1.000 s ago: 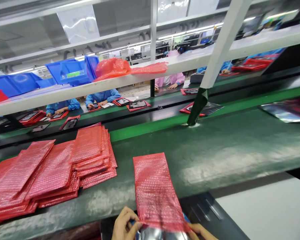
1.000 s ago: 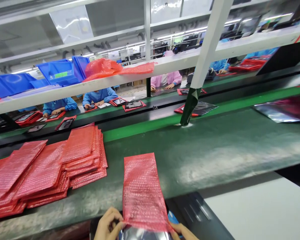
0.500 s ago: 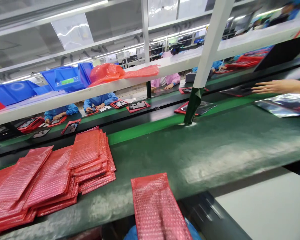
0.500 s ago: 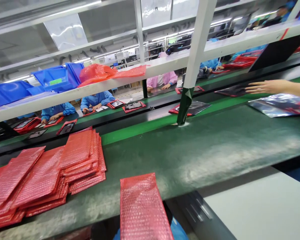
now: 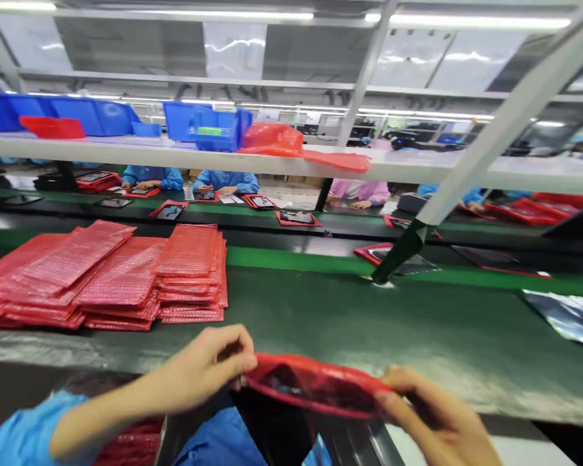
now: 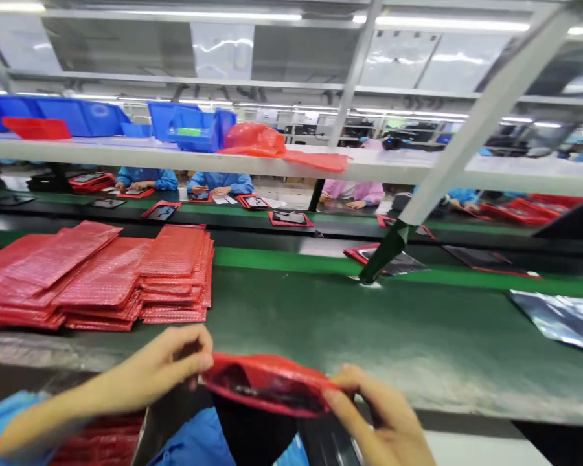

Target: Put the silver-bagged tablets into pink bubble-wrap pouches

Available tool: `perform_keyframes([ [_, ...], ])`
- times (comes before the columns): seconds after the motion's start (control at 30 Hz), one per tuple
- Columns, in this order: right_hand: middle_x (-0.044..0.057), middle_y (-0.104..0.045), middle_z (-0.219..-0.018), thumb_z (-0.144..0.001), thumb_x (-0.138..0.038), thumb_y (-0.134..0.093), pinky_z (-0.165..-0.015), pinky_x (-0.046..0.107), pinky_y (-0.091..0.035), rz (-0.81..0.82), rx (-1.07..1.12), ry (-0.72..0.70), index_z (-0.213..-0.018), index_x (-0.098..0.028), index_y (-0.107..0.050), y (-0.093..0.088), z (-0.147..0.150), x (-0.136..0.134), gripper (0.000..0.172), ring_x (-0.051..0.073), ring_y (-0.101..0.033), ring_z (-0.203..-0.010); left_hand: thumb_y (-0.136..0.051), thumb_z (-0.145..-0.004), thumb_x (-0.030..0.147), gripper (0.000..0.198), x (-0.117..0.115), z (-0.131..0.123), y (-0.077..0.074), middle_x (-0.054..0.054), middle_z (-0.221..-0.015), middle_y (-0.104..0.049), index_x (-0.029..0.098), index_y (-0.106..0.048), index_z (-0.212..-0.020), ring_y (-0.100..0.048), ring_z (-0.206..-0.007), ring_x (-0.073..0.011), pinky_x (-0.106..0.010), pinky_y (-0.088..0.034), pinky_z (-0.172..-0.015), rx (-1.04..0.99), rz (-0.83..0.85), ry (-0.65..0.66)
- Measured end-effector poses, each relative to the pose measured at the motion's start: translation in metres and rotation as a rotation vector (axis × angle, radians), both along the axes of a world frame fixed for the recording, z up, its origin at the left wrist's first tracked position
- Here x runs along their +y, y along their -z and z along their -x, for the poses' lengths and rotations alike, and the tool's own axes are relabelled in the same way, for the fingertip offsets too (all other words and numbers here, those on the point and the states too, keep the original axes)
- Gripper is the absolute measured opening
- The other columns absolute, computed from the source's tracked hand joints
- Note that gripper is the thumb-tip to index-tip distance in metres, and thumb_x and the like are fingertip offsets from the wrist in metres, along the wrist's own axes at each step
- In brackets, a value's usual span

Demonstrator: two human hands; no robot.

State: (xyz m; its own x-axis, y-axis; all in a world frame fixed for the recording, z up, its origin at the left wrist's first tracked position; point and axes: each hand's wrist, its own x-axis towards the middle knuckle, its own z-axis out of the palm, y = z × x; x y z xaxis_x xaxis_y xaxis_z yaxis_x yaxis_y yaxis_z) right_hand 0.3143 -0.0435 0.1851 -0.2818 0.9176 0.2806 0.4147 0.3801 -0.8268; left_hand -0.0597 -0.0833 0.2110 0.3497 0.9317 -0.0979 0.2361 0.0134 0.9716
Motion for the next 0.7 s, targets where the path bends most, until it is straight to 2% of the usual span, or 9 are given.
perform_keyframes([
  [0.1,0.000,-0.052,-0.065,-0.092,-0.065,-0.074,-0.052,0.028,-0.038,0.113,0.042,-0.152,-0.070,-0.023,-0.062,-0.046,0.031,0.069,0.049,0.015,-0.044,-0.057,-0.077,-0.092,0.057,0.041,0.057,0.025,-0.034,0.002,-0.075,-0.062,0.018,-0.063,-0.089,-0.059,-0.067,-0.0120,-0.024,-0.043,-0.065,-0.069,0.018,0.036],
  [0.2,-0.005,-0.043,-0.059,-0.078,-0.071,-0.083,-0.050,0.025,-0.026,0.356,0.104,-0.292,-0.069,-0.023,-0.053,-0.073,0.077,0.145,0.058,0.012,-0.034,-0.054,-0.086,-0.079,0.045,0.039,0.112,0.050,-0.051,0.004,-0.067,-0.054,0.018,-0.059,-0.077,-0.045,-0.055,-0.0074,-0.021,-0.035,-0.056,-0.205,0.102,-0.132],
  [0.27,-0.006,-0.042,-0.058,-0.072,-0.068,-0.087,-0.051,0.024,-0.023,0.404,0.148,-0.328,-0.070,-0.024,-0.049,-0.090,0.109,0.184,0.058,0.011,-0.031,-0.053,-0.085,-0.079,0.036,0.034,0.142,0.069,-0.069,0.004,-0.066,-0.052,0.017,-0.058,-0.073,-0.041,-0.053,-0.0060,-0.020,-0.033,-0.054,-0.230,0.076,-0.240],
  [0.33,-0.006,-0.044,-0.059,-0.074,-0.063,-0.088,-0.053,0.026,-0.024,0.258,0.185,-0.334,-0.069,-0.023,-0.051,-0.111,0.141,0.210,0.054,0.011,-0.034,-0.054,-0.084,-0.080,0.029,0.028,0.164,0.092,-0.095,0.003,-0.068,-0.054,0.017,-0.060,-0.074,-0.042,-0.054,-0.0060,-0.019,-0.034,-0.055,-0.217,0.023,-0.301],
  [0.4,-0.004,-0.047,-0.062,-0.081,-0.059,-0.084,-0.056,0.028,-0.028,-0.034,0.227,-0.319,-0.069,-0.023,-0.054,-0.130,0.173,0.222,0.048,0.013,-0.038,-0.058,-0.084,-0.080,0.023,0.023,0.180,0.117,-0.126,0.002,-0.072,-0.058,0.016,-0.062,-0.077,-0.047,-0.058,-0.0066,-0.019,-0.037,-0.057,-0.176,-0.061,-0.362],
  [0.47,-0.004,-0.047,-0.064,-0.090,-0.056,-0.078,-0.061,0.030,-0.033,-0.314,0.290,-0.281,-0.070,-0.024,-0.055,-0.139,0.207,0.225,0.044,0.015,-0.041,-0.062,-0.084,-0.081,0.025,0.022,0.190,0.145,-0.152,0.000,-0.075,-0.061,0.016,-0.064,-0.081,-0.051,-0.061,-0.0078,-0.020,-0.040,-0.060,-0.088,-0.203,-0.432],
  [0.53,-0.004,-0.047,-0.066,-0.097,-0.054,-0.070,-0.065,0.031,-0.037,-0.467,0.341,-0.250,-0.073,-0.025,-0.056,-0.128,0.243,0.225,0.041,0.016,-0.043,-0.064,-0.084,-0.083,0.032,0.025,0.193,0.173,-0.163,0.001,-0.075,-0.061,0.017,-0.063,-0.081,-0.051,-0.062,-0.0088,-0.021,-0.041,-0.061,0.044,-0.357,-0.498],
  [0.6,-0.002,-0.053,-0.070,-0.103,-0.051,-0.063,-0.068,0.033,-0.041,-0.504,0.346,-0.276,-0.077,-0.025,-0.058,-0.096,0.280,0.224,0.037,0.017,-0.049,-0.068,-0.081,-0.085,0.041,0.030,0.190,0.200,-0.157,0.002,-0.071,-0.060,0.019,-0.061,-0.080,-0.051,-0.061,-0.0104,-0.021,-0.040,-0.060,0.193,-0.458,-0.560],
  [0.7,0.003,-0.071,-0.087,-0.107,-0.047,-0.057,-0.077,0.035,-0.050,-0.405,0.288,-0.405,-0.087,-0.025,-0.068,-0.016,0.324,0.220,0.032,0.022,-0.064,-0.080,-0.071,-0.089,0.052,0.033,0.172,0.235,-0.112,0.001,-0.070,-0.063,0.020,-0.062,-0.084,-0.057,-0.064,-0.0147,-0.025,-0.045,-0.063,0.434,-0.487,-0.616],
])
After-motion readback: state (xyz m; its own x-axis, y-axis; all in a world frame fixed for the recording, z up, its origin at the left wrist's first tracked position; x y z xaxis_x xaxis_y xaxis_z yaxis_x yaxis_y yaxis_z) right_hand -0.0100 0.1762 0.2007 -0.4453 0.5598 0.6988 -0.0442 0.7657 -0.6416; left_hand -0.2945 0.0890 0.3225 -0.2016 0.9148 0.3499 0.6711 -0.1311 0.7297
